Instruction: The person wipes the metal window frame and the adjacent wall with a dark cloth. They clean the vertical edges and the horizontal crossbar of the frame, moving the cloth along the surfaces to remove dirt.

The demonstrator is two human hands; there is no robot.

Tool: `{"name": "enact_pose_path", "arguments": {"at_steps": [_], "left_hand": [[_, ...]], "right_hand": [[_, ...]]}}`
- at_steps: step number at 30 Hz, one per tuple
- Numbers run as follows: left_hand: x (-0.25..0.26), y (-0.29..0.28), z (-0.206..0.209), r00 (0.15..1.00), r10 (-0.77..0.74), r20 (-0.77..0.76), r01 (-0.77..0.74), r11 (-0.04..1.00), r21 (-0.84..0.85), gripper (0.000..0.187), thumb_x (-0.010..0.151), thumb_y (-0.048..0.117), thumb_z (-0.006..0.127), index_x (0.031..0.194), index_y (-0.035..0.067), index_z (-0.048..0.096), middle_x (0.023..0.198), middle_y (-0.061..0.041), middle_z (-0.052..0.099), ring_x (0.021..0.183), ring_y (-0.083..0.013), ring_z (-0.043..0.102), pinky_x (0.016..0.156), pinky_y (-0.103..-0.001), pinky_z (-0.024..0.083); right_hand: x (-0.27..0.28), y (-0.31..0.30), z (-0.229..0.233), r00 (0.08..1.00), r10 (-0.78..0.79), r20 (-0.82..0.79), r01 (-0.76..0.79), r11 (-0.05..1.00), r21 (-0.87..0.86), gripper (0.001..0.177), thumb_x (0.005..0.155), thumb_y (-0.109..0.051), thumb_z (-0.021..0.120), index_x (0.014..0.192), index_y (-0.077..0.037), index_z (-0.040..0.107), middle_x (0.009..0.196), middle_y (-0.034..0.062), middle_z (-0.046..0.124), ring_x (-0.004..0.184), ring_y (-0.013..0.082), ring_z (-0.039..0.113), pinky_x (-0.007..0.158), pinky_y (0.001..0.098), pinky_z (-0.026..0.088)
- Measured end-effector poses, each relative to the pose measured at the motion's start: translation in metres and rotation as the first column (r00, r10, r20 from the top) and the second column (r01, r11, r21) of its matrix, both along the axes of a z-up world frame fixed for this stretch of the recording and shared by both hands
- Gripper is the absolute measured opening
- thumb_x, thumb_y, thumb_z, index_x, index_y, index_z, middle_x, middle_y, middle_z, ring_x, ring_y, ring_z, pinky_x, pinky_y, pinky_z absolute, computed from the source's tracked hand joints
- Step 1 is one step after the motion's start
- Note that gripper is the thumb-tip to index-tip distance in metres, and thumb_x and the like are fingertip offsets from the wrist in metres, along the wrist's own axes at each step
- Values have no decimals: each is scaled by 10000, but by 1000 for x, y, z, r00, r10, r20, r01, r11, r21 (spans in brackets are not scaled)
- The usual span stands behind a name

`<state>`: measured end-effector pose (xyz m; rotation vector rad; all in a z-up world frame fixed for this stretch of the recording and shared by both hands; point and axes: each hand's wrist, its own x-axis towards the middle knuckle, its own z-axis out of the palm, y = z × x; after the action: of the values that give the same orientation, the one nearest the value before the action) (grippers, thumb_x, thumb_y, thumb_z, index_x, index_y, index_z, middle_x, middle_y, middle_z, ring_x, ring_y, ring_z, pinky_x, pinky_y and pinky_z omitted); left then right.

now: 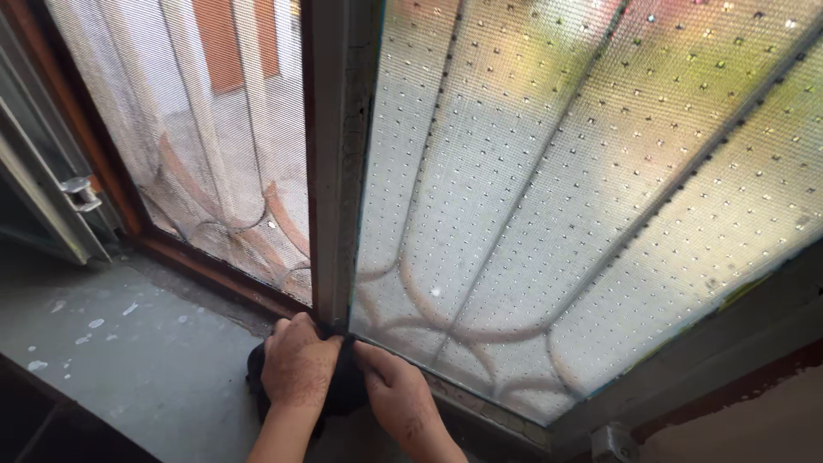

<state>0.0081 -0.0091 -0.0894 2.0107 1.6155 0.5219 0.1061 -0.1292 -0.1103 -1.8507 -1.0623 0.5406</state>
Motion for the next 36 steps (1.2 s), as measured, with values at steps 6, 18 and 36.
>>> {"name": "enact_pose_path", "arguments": {"at_steps": [6, 18, 36], "left_hand": [[-6, -24, -20, 991, -99, -86, 119, 956, 269, 219, 858, 264, 716, 981, 87, 675, 1132, -93, 628, 1092, -325, 631, 904, -446, 540], [-20, -55, -59, 954, -206, -220, 296, 772, 562, 557, 719, 369, 709, 1274, 322, 693, 1459, -145, 521, 1333, -359, 473, 902, -570, 459], [-33, -30, -58, 903, -271, -332, 410, 776, 480, 521, 779, 202, 639, 1246, 410, 739, 1258, -76, 605, 1053, -285, 596, 880, -440, 529]], "right_hand": [[12, 9, -12, 953, -11, -304, 65, 984, 166, 414, 889, 23, 501, 1229, -36, 731, 1189, 92, 811, 1103, 175, 779, 970, 303, 602], [19, 5, -9, 896, -9, -444, 38, 998, 57, 422, 920, -19, 483, 1266, -64, 720, 1220, 82, 783, 873, 200, 800, 760, 305, 561], [25, -7, -2, 932, 95, -349, -121, 991, -53, 493, 917, 10, 470, 1368, -58, 656, 1328, 90, 747, 946, 184, 777, 855, 259, 596]]}}
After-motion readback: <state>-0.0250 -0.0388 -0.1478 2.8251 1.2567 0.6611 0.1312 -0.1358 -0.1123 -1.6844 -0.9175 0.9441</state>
